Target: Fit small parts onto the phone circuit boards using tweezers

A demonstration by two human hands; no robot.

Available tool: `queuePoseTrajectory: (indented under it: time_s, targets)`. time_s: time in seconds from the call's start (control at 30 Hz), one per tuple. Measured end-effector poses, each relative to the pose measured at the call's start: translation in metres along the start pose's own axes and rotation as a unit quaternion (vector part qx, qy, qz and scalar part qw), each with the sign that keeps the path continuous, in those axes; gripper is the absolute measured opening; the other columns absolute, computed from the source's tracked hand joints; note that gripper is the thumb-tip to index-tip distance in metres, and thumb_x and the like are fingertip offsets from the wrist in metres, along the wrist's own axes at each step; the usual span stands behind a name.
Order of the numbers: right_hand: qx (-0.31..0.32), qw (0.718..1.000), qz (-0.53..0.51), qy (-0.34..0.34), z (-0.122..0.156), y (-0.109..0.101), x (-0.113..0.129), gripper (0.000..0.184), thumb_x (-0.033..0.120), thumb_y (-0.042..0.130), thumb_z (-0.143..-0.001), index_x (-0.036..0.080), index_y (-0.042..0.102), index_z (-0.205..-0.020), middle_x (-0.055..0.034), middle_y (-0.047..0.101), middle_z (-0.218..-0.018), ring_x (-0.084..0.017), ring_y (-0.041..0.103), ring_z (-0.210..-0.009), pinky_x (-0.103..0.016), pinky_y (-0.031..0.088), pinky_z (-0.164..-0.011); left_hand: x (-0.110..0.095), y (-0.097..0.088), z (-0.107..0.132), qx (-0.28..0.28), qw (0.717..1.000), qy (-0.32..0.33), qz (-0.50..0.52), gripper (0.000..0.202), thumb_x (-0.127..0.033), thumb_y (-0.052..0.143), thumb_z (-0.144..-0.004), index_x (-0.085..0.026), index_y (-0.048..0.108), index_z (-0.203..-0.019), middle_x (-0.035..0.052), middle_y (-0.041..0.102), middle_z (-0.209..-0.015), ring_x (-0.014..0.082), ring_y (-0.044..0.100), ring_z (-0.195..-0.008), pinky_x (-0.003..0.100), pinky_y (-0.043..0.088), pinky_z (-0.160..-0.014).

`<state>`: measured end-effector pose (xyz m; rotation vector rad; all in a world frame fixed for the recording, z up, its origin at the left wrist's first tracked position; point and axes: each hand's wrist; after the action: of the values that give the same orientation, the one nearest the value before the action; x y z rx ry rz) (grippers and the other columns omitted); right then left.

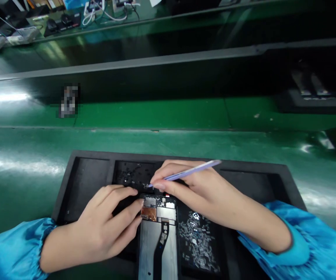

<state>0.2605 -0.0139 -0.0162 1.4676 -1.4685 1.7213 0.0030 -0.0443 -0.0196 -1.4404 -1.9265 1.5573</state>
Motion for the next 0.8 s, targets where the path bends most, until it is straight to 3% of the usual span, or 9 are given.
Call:
queuePoseTrajectory:
  time_s: [0.07,0.17,0.8]
  targets:
    - [0.044,0.999,-0.003,0.010,0.0033,-0.0021,0.0046,0.020,0.035,0.062,-0.102,0.028,0.079,-0.096,-0.0023,0.079,-0.094,-0.020,0.075,-0.086,-0.028,0.061,-0.071,0.0007,0.0019,-0.0011,0.007,1.000,0.008,-0.026,0.023,-0.025,0.059,-0.098,-0.010,0.071,-0.111,0.0152,0.072,-0.114,0.0289,0.066,-0.102,0.044,0.055,-0.084]
    - [0.072,0.997,0.001,0.007,0.0045,-0.0006,0.0071,0.025,0.037,0.057,-0.104,0.028,0.079,-0.100,-0.0017,0.077,-0.089,-0.018,0.073,-0.077,-0.028,0.057,-0.065,0.0004,0.0052,-0.0008,0.015,0.999,0.017,-0.037,0.024,-0.028,0.060,-0.099,-0.010,0.071,-0.111,0.0117,0.075,-0.113,0.0273,0.066,-0.098,0.044,0.048,-0.081]
    - [0.086,0.995,0.042,-0.010,0.0055,0.0009,0.0024,0.027,0.037,0.053,-0.107,0.026,0.074,-0.094,0.0003,0.072,-0.088,-0.015,0.068,-0.074,-0.028,0.052,-0.067,0.0011,0.0054,-0.0043,0.058,0.996,0.047,-0.051,0.033,-0.025,0.057,-0.099,-0.005,0.069,-0.123,0.0141,0.073,-0.112,0.0288,0.062,-0.103,0.044,0.043,-0.088]
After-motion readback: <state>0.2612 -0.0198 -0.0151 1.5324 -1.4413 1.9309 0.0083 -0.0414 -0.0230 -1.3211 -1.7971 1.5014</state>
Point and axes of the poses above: each hand's wrist, its own z-axis away from the middle knuckle, its own y-axis out of the palm, x = y × z
